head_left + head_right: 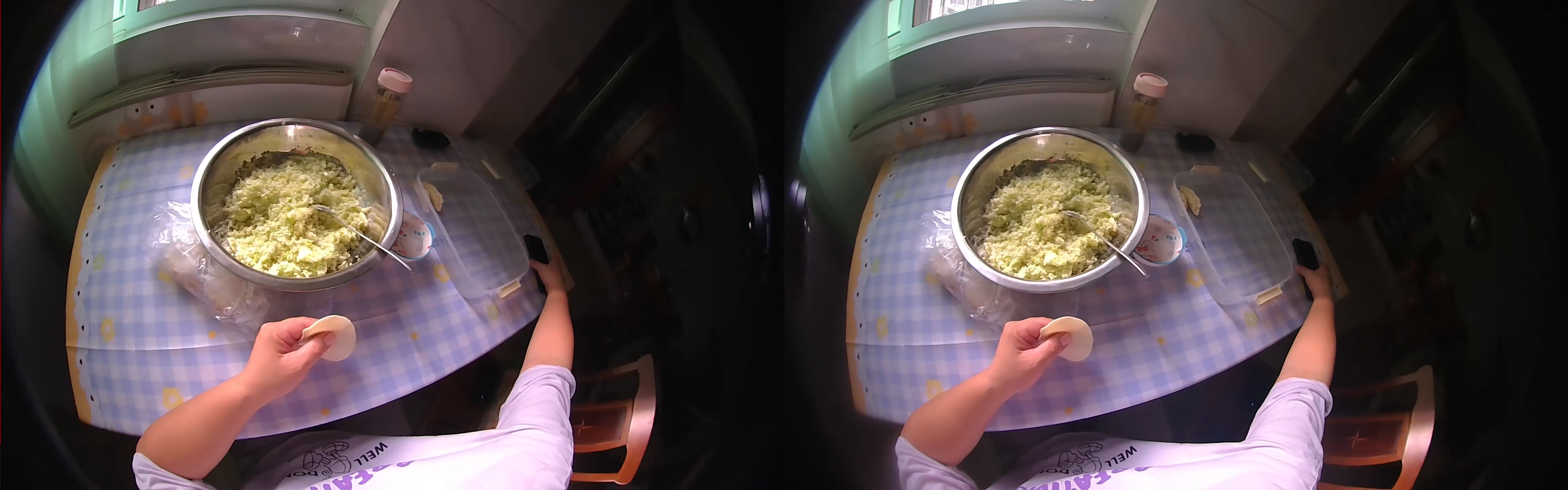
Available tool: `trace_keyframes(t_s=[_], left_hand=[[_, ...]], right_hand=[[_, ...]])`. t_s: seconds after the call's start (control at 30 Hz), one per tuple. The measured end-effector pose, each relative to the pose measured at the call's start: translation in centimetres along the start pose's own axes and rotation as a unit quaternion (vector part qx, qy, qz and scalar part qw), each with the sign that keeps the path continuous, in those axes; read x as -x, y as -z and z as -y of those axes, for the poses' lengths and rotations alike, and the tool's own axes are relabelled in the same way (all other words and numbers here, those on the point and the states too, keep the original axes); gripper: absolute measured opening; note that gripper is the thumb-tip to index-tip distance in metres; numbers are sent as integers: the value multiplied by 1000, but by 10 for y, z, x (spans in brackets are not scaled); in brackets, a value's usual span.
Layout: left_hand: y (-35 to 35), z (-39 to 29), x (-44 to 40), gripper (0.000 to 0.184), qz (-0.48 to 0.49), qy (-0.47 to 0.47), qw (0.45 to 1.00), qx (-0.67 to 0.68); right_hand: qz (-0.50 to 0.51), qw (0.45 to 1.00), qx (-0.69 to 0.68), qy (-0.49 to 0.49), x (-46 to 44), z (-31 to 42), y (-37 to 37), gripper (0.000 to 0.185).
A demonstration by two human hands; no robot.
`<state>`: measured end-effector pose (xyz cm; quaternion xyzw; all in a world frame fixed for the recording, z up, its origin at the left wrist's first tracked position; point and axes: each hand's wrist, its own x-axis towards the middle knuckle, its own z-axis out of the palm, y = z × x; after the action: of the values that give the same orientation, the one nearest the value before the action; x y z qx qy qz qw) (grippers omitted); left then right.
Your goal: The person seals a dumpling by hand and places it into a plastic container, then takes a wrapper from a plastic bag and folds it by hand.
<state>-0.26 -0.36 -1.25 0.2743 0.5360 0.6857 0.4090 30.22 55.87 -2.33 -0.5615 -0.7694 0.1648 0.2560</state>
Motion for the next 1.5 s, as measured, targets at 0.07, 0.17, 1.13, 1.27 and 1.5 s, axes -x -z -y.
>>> trace_keyframes(t_s=[0.07, 0.17, 1.13, 1.27, 1.5], left_hand=[[1, 1, 0, 17, 2, 2, 1000, -2], [1, 2, 0, 18, 4, -2, 1000, -1], [2, 4, -1, 16, 7, -9, 1000, 3], [-1, -1, 2, 15, 14, -28, 999, 28], [7, -2, 3, 14, 36, -88, 995, -40]], right_hand=[[-14, 1000, 2, 12, -2, -2, 0, 85], [-18, 1000, 0, 20, 1, 6, 3, 89], [40, 764, -223, 604, 238, 314, 9, 8], [201, 689, -192, 669, 296, 346, -1, 19], [185, 694, -107, 687, 313, 361, -27, 27]])
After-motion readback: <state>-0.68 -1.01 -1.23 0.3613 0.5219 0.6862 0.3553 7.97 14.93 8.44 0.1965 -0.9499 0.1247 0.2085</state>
